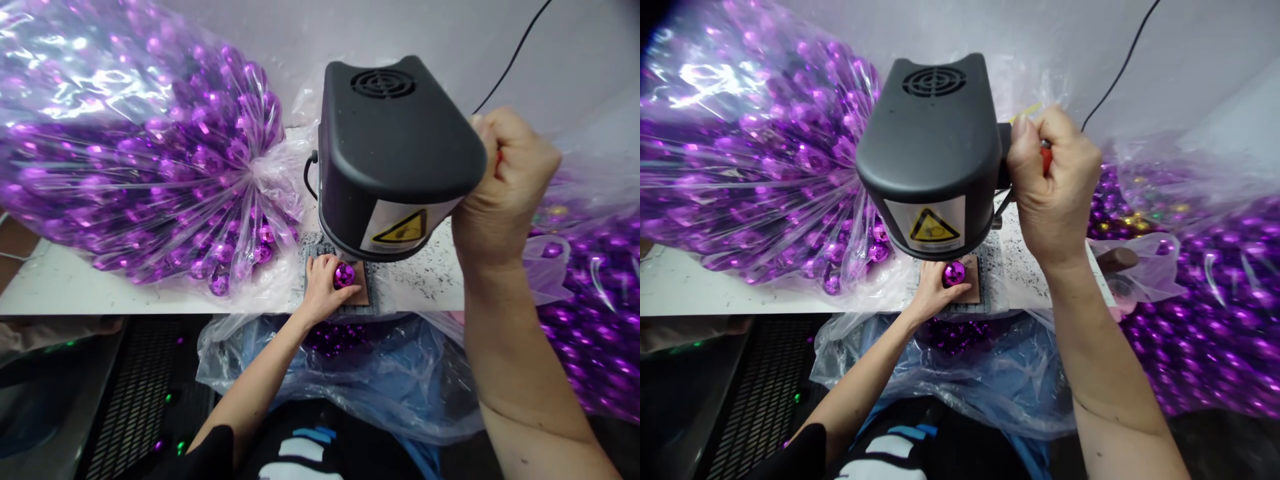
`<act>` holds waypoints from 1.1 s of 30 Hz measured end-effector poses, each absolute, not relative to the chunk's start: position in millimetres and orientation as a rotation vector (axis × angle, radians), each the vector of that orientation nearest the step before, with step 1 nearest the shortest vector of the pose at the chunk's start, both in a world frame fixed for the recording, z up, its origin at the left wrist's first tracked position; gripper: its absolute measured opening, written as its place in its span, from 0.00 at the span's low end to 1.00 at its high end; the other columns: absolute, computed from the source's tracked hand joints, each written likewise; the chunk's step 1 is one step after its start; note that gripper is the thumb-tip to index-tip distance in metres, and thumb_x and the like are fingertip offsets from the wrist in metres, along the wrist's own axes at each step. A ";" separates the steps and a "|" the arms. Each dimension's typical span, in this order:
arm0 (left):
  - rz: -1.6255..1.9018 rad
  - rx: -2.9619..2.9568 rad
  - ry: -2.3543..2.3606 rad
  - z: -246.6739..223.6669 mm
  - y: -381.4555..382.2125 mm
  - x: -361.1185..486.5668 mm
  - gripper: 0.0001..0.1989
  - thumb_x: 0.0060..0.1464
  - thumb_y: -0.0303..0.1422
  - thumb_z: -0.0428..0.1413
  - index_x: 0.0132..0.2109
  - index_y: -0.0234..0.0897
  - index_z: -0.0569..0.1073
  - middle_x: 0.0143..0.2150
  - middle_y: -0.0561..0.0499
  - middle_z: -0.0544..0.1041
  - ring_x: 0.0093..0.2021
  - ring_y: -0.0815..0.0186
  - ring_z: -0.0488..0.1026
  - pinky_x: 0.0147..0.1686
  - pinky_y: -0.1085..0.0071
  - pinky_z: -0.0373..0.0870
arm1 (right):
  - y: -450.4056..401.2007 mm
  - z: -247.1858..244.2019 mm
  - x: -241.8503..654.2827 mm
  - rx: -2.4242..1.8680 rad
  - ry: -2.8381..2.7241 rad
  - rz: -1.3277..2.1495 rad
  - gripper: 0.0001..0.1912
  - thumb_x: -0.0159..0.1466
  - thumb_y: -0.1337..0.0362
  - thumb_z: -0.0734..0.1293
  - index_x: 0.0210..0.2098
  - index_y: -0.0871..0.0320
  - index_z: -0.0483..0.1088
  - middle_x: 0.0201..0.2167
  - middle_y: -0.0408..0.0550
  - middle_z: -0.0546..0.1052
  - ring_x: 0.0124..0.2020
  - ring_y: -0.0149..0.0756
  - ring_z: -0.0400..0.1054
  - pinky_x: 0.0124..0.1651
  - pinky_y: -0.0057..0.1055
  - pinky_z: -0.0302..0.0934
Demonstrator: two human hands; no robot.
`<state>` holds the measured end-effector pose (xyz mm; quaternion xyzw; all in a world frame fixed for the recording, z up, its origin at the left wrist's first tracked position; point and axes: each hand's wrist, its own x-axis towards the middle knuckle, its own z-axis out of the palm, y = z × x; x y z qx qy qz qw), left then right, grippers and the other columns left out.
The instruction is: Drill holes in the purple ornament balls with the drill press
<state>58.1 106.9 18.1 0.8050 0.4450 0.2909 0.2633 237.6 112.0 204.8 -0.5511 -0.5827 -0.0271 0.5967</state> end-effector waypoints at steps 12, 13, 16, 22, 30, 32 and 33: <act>0.940 2.142 1.265 7.2 102.7 64.2 0.14 0.53 0.34 0.62 0.45 0.40 0.70 0.43 0.49 0.75 0.49 0.57 0.70 0.61 0.52 0.58 | 92.3 196.7 228.0 -1.314 -1.344 -0.339 0.23 0.70 0.53 0.55 0.26 0.64 0.58 0.22 0.39 0.53 0.25 0.14 0.47 0.31 0.19 0.44; 0.928 2.135 1.264 7.4 102.5 64.1 0.13 0.54 0.35 0.61 0.45 0.40 0.70 0.43 0.49 0.75 0.48 0.57 0.70 0.61 0.52 0.58 | 86.7 191.6 226.0 -1.316 -1.322 -0.413 0.21 0.70 0.55 0.56 0.27 0.64 0.61 0.22 0.39 0.54 0.24 0.15 0.48 0.30 0.20 0.45; 0.915 2.103 1.242 7.9 102.4 64.2 0.13 0.54 0.35 0.61 0.45 0.40 0.70 0.42 0.49 0.75 0.47 0.57 0.70 0.62 0.50 0.57 | 70.0 172.4 222.2 -1.324 -1.258 -0.510 0.18 0.69 0.57 0.59 0.28 0.63 0.66 0.20 0.39 0.59 0.22 0.16 0.53 0.28 0.22 0.47; 0.905 2.027 1.244 5.0 102.9 65.6 0.13 0.51 0.36 0.62 0.45 0.42 0.72 0.42 0.49 0.76 0.48 0.56 0.71 0.62 0.52 0.59 | 57.6 146.9 220.3 -1.198 -1.229 -0.450 0.20 0.66 0.51 0.61 0.30 0.63 0.69 0.20 0.42 0.63 0.24 0.26 0.64 0.29 0.27 0.56; 0.856 2.026 1.239 5.7 101.5 64.5 0.14 0.52 0.36 0.62 0.46 0.43 0.73 0.44 0.49 0.77 0.50 0.55 0.71 0.63 0.49 0.58 | 55.2 134.0 217.2 -1.087 -1.289 -0.606 0.15 0.66 0.57 0.59 0.26 0.59 0.64 0.15 0.42 0.61 0.23 0.29 0.63 0.28 0.32 0.56; 0.842 2.026 1.232 5.9 101.3 64.2 0.16 0.51 0.37 0.63 0.47 0.44 0.72 0.45 0.50 0.77 0.50 0.55 0.72 0.63 0.49 0.59 | 44.7 127.9 218.9 -1.216 -1.348 -0.487 0.12 0.64 0.59 0.60 0.26 0.57 0.64 0.17 0.44 0.65 0.25 0.33 0.66 0.29 0.34 0.59; 0.835 2.026 1.231 5.9 101.1 64.2 0.17 0.51 0.38 0.63 0.48 0.44 0.72 0.45 0.50 0.77 0.51 0.55 0.72 0.63 0.48 0.59 | 39.2 125.1 219.7 -1.287 -1.369 -0.392 0.10 0.62 0.60 0.61 0.26 0.56 0.64 0.18 0.44 0.67 0.27 0.34 0.67 0.29 0.35 0.60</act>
